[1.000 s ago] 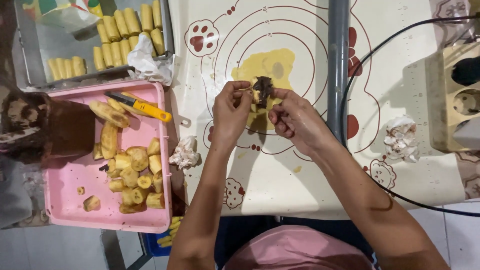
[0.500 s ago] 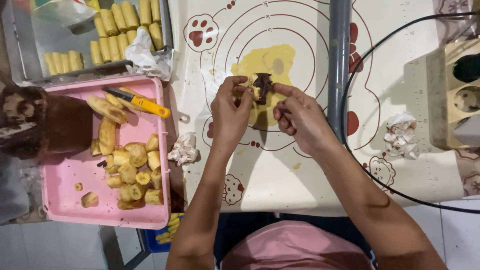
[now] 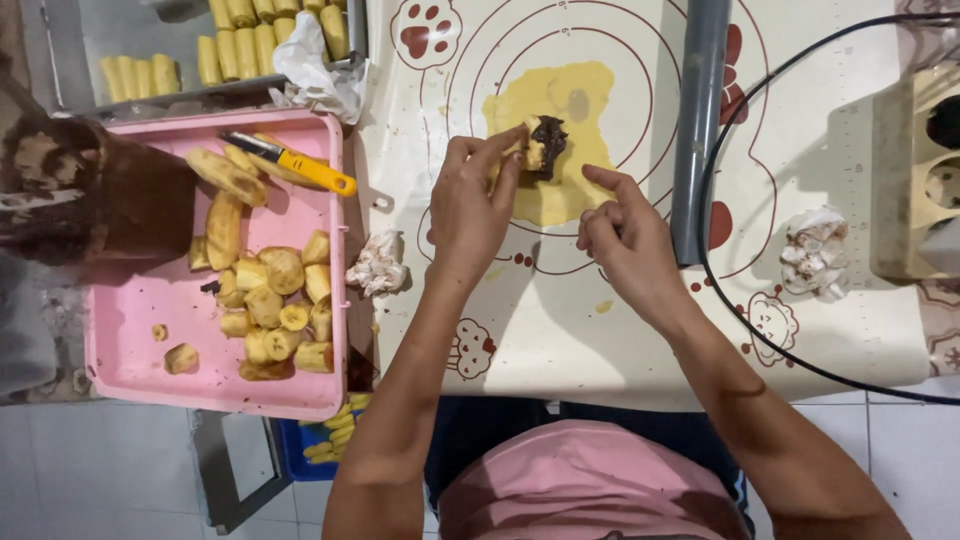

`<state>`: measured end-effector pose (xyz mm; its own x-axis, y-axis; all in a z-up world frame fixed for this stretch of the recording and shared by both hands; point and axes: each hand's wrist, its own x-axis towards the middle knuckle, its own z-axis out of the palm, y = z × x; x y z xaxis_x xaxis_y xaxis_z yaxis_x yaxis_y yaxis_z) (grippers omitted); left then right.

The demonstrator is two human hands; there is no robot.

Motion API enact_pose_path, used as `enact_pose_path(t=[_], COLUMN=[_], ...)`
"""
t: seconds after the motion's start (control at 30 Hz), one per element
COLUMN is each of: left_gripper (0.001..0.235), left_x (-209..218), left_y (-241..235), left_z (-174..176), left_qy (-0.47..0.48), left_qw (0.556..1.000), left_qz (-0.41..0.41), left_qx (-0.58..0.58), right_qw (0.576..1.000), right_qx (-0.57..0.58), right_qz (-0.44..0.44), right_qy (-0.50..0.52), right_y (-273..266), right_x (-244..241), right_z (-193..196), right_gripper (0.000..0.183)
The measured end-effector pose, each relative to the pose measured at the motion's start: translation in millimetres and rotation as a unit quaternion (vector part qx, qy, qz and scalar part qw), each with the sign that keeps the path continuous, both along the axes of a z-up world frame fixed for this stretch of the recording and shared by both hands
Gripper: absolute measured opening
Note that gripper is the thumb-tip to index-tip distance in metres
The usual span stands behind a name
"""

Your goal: The person cuts a banana into pieces, spreads a dark paste onto a piece, and places it onto a yellow dough sheet. They then add more banana pieces and fold the dough over the filling.

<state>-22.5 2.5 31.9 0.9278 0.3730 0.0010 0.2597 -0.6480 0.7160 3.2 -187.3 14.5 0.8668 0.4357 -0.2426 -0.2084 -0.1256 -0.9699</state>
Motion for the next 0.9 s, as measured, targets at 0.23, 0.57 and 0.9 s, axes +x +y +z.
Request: enact_pose_path(t=[0.23,0.57,0.9], left_gripper=[0.027,0.034,0.034], left_x=[-20,-170,-248], left_y=[-2,19,26], left_z=[16,16,13], left_qy=[-0.06,-0.131,-0.126], left_qw=[0.989,0.95,0.95], left_qz=[-0.004,0.033,0.132], left_qx=[0.136,0.283,0.255], right_qw=[0.985,0.894,0.721], right_qx=[-0.127,-0.216,-0.173], right_qz=[0.057,0.18,0.193], right_qy=[-0.105,-0.35,-0.643], right_y=[-7,38,158], right_x=[-14,-71,-102], right_z=[14,14,-40], right_gripper=[0.042,0.028,0.034])
